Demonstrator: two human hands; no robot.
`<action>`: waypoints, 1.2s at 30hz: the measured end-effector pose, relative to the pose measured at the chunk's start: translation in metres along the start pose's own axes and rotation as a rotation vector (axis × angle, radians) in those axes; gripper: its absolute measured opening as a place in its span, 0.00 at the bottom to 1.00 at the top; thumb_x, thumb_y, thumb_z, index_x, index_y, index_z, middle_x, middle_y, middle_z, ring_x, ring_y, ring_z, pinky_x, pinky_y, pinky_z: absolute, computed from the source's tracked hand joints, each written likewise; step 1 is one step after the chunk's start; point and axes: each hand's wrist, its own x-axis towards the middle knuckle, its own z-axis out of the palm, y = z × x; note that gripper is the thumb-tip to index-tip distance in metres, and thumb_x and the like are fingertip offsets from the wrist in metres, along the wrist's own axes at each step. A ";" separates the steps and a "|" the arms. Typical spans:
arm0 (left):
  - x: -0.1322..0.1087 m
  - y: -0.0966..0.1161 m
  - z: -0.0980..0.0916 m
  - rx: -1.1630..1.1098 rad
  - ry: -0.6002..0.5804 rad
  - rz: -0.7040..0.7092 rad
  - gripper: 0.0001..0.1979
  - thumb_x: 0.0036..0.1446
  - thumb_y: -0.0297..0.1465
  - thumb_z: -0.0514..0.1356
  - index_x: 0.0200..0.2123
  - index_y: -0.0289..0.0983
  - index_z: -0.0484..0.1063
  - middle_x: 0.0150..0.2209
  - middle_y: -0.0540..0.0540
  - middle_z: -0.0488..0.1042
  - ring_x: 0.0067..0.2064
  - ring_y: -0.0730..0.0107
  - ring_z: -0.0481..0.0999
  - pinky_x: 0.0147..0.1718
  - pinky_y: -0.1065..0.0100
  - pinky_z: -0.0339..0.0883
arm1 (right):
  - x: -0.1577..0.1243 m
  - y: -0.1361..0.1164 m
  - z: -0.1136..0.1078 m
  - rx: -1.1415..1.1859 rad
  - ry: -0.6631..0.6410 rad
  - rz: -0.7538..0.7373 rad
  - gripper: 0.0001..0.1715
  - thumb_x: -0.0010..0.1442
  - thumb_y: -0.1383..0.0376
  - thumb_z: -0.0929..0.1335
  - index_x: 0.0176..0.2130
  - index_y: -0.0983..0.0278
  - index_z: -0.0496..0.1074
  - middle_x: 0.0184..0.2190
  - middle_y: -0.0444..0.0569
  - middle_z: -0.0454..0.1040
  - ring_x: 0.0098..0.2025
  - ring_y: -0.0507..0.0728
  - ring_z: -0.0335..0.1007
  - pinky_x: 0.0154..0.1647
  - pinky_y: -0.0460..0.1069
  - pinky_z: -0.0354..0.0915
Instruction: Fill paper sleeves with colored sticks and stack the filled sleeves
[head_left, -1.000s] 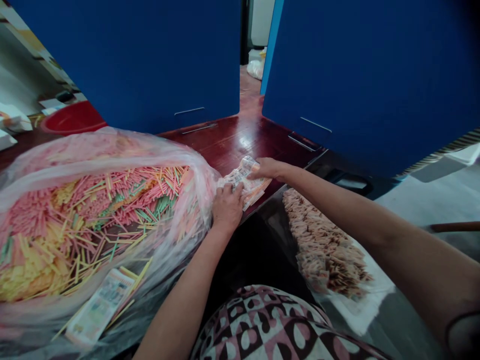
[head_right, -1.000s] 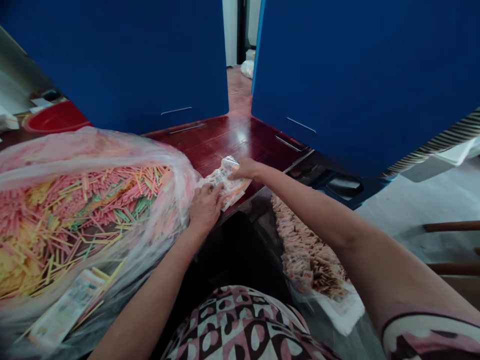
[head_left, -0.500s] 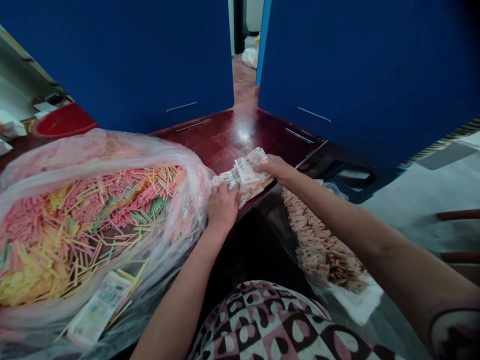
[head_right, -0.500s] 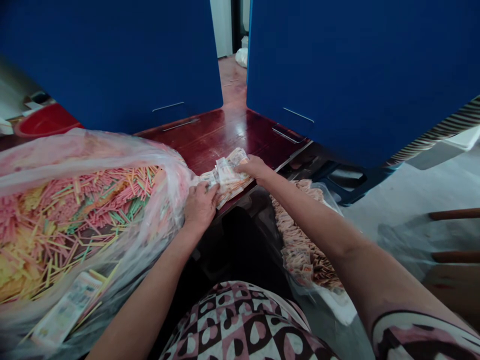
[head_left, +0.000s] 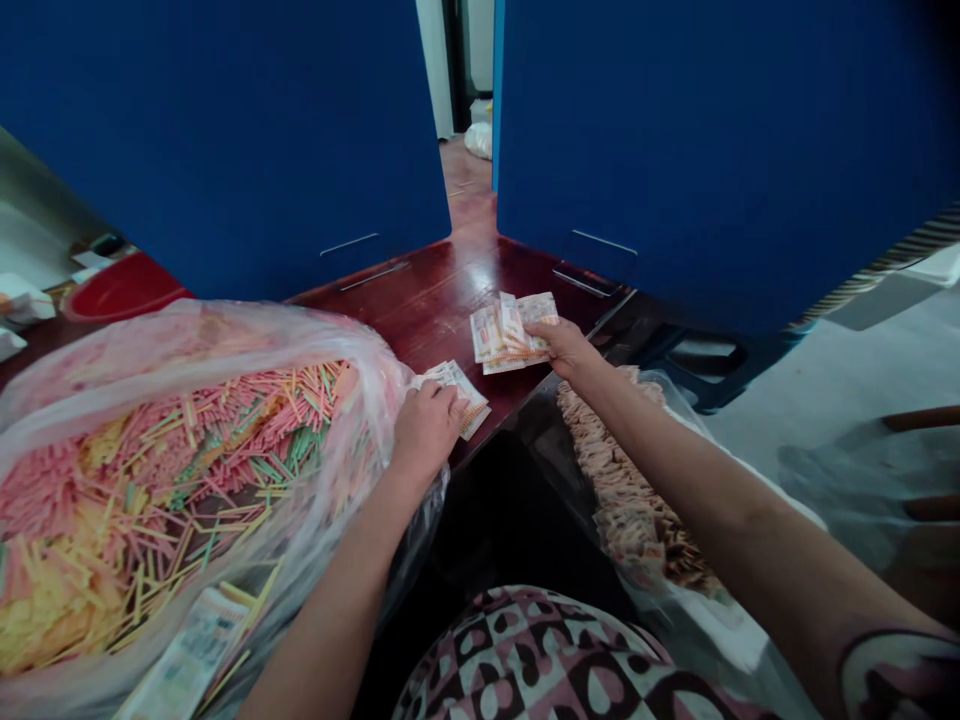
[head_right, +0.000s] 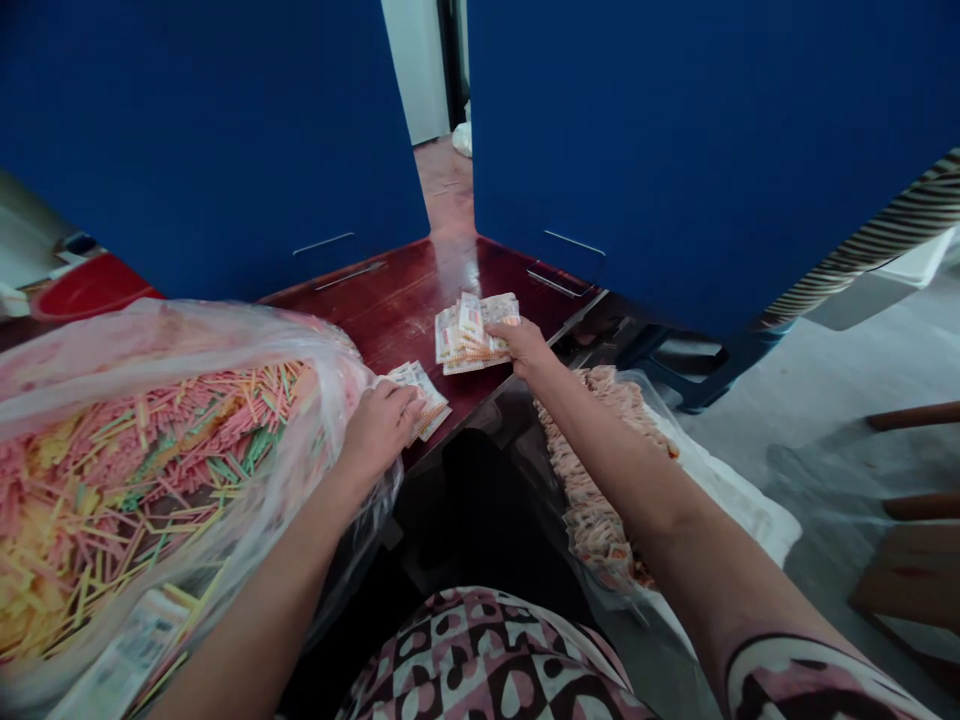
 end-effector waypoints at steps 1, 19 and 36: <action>0.003 -0.003 -0.001 -0.065 0.023 -0.010 0.16 0.70 0.36 0.56 0.48 0.34 0.81 0.48 0.34 0.78 0.54 0.47 0.75 0.58 0.49 0.68 | 0.000 -0.002 0.000 0.039 0.004 -0.001 0.13 0.45 0.75 0.74 0.34 0.65 0.77 0.29 0.45 0.83 0.33 0.58 0.81 0.48 0.57 0.78; 0.070 0.040 -0.009 -1.693 -0.069 -0.283 0.27 0.36 0.34 0.78 0.43 0.35 0.80 0.40 0.42 0.86 0.47 0.51 0.85 0.55 0.52 0.75 | -0.047 -0.014 0.038 -0.209 -0.171 -0.305 0.34 0.43 0.53 0.81 0.47 0.60 0.75 0.45 0.49 0.83 0.48 0.62 0.78 0.55 0.60 0.73; 0.076 0.019 0.002 -1.693 0.010 -0.338 0.24 0.38 0.30 0.75 0.43 0.34 0.81 0.41 0.41 0.86 0.47 0.50 0.86 0.52 0.53 0.77 | -0.031 -0.014 0.029 0.182 -0.423 0.129 0.28 0.40 0.60 0.83 0.42 0.64 0.81 0.39 0.50 0.86 0.37 0.57 0.81 0.43 0.50 0.76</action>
